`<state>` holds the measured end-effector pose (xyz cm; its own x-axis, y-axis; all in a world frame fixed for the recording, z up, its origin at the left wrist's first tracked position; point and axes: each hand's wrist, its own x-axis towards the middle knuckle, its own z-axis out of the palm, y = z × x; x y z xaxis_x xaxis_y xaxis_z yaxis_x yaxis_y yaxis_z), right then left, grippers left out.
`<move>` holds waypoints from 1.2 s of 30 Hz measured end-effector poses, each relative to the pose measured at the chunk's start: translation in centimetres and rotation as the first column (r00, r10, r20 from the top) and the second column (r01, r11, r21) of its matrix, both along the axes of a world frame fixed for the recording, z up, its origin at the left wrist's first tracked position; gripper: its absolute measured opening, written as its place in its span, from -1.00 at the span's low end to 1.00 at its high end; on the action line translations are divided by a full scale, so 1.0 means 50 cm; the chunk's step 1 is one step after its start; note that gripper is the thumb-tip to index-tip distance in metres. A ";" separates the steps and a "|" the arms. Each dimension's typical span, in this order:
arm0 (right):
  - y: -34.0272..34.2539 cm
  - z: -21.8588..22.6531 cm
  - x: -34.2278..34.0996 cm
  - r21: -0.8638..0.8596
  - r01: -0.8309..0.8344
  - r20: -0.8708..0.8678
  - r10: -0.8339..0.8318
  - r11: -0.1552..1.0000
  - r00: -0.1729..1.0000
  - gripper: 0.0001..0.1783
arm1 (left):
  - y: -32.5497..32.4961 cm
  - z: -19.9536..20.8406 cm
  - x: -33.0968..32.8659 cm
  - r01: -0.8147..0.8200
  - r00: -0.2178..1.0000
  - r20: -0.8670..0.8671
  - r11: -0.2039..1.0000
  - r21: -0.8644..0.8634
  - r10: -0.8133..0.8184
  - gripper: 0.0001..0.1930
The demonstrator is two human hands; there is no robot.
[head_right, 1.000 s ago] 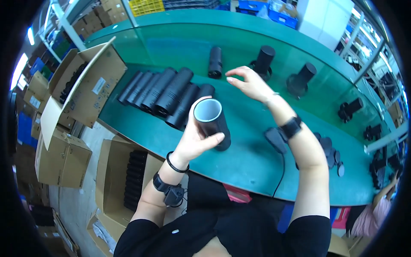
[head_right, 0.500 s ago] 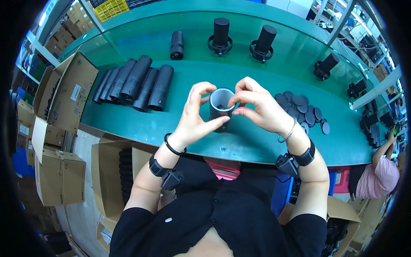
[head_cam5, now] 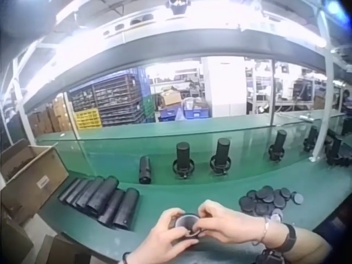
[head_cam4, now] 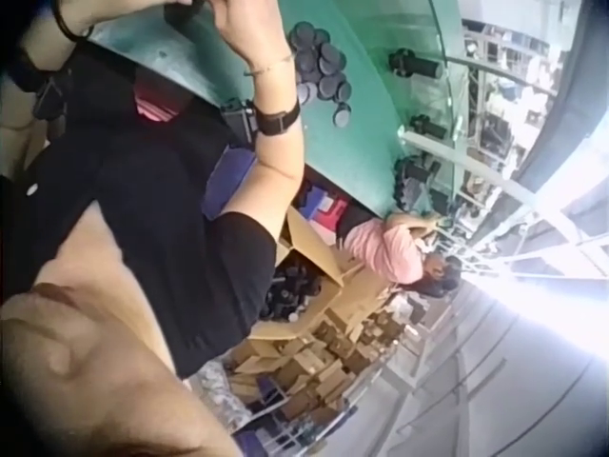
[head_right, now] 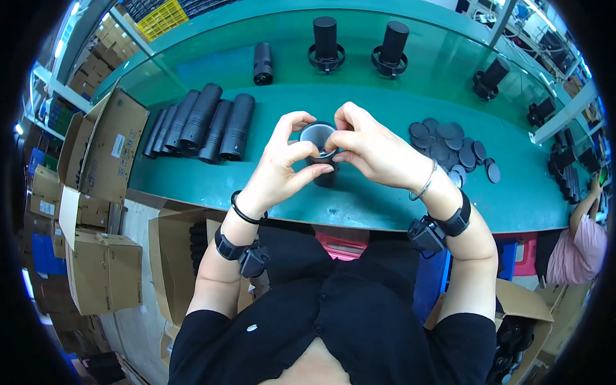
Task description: The person picks up a black cylinder and a cap, fits the cap onto the cylinder by hand, and places the assembled unit into a cardboard box. This process is repeated multiple times with components from the workbench.
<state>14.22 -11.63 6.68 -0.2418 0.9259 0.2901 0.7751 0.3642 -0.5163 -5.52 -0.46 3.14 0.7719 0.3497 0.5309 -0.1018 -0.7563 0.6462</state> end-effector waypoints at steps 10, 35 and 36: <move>-0.062 -0.095 0.220 -0.196 0.450 0.321 -0.377 0.871 0.869 -0.58 | 0.043 -0.068 0.017 -0.050 0.999 -0.008 0.953 -0.299 0.049 -0.15; -0.064 -0.177 0.136 -0.024 -0.300 -0.994 -0.055 0.954 -0.097 -0.03 | -0.019 -0.053 0.053 0.106 0.994 0.049 0.811 -0.575 -0.095 -0.31; -0.059 -0.181 0.132 -0.003 -0.302 -0.993 -0.038 0.953 -0.110 -0.05 | -0.020 -0.050 0.052 0.121 0.993 0.056 0.810 -0.574 -0.109 -0.31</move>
<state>20.81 -14.60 -2.37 0.0221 0.9787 0.2040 -0.6842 0.1636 -0.7107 -2.91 -1.43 0.62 0.8175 0.5054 0.2763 -0.1814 -0.2294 0.9563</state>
